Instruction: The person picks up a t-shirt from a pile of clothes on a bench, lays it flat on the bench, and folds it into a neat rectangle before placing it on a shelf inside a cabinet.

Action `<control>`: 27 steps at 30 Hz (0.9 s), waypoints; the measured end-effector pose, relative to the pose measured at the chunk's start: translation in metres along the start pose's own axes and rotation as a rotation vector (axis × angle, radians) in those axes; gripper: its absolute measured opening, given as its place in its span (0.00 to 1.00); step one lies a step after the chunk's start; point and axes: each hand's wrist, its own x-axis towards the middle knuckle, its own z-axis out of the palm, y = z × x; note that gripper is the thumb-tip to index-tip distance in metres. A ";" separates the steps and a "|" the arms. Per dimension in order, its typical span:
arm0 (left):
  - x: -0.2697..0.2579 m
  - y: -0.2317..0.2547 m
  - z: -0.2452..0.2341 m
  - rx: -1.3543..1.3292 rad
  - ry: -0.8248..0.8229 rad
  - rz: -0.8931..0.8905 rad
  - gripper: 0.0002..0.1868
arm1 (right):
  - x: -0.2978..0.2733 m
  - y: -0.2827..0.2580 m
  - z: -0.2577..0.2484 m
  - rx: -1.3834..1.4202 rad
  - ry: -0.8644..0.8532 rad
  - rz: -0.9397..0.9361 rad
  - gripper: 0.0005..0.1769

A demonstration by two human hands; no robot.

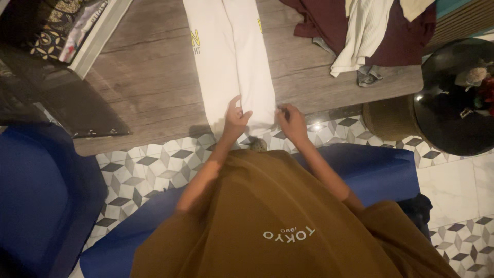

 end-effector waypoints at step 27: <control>-0.068 0.008 0.002 -0.024 0.043 -0.014 0.28 | -0.031 0.151 0.088 0.717 -0.312 0.681 0.21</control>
